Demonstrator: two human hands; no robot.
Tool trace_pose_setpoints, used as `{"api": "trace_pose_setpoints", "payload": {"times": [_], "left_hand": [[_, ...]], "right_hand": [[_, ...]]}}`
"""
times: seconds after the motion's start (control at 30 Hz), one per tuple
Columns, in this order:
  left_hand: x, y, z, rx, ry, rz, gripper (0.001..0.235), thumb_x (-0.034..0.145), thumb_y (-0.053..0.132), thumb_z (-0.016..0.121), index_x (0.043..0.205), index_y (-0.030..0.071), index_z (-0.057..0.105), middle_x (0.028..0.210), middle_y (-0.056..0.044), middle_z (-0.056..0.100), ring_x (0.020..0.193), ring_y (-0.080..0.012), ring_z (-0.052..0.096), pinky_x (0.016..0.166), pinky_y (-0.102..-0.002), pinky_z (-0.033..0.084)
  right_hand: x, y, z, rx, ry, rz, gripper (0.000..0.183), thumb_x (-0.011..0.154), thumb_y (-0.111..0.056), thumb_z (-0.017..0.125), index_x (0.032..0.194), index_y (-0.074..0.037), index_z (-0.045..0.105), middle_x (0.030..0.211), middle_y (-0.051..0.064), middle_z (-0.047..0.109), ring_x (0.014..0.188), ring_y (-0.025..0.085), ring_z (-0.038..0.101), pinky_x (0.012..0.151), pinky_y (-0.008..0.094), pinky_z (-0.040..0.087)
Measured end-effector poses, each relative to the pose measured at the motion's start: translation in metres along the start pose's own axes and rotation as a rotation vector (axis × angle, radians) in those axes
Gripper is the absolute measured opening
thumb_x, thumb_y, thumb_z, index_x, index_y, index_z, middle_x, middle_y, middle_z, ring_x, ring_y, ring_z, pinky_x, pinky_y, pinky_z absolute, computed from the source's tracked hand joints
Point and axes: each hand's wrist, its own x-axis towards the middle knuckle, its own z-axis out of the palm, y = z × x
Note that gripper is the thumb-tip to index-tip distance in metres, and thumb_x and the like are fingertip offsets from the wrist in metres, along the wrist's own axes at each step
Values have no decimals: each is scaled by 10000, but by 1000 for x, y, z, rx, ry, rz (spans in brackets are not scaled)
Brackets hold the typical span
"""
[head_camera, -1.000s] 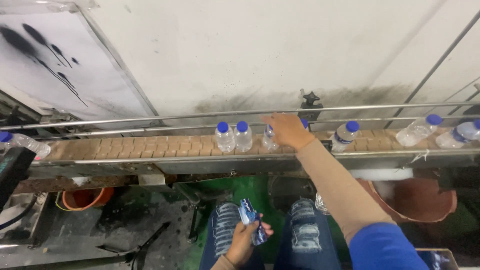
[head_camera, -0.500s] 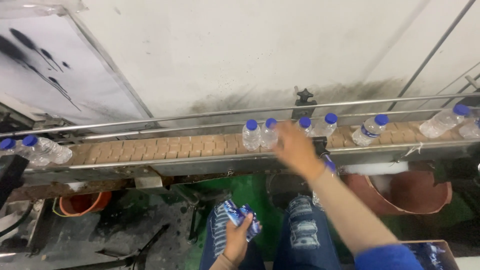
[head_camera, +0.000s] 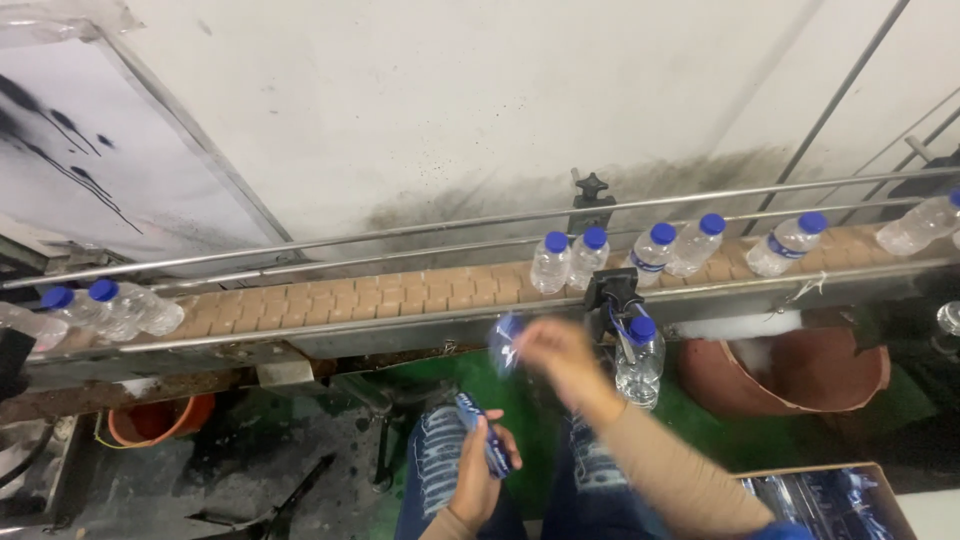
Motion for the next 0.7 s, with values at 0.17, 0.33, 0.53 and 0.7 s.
{"api": "trace_pose_setpoints", "payload": {"times": [0.17, 0.33, 0.53, 0.7], "left_hand": [[-1, -7, -8, -45, -72, -275, 265, 911, 245, 405, 990, 2, 474, 652, -152, 503, 508, -247, 492, 510, -339, 428], [-4, -8, -25, 29, -168, -401, 260, 943, 232, 376, 879, 12, 499, 636, -145, 547, 505, -241, 535, 506, -316, 455], [0, -15, -44, 125, -161, -553, 308, 967, 276, 330, 930, 15, 488, 634, -140, 541, 503, -239, 518, 502, -320, 437], [2, -23, -58, 88, -199, -622, 269, 895, 178, 412, 1078, -12, 461, 683, -144, 535, 526, -235, 502, 518, -334, 449]], "right_hand": [[80, -38, -77, -967, 321, -559, 135, 844, -248, 574, 801, -135, 635, 1070, 61, 648, 1134, 274, 538, 972, 478, 366], [122, -44, -121, -1269, 241, -436, 126, 762, -296, 692, 756, -170, 690, 924, 11, 691, 1005, 228, 596, 1050, 548, 253], [116, -72, -124, -1618, -100, 33, 457, 842, -147, 568, 1272, -283, 498, 1272, 53, 528, 1083, 263, 584, 864, 351, 545], [141, -52, -145, -1867, -167, 142, 199, 821, -249, 527, 968, -188, 645, 901, -20, 666, 830, 190, 634, 667, 298, 535]]}}
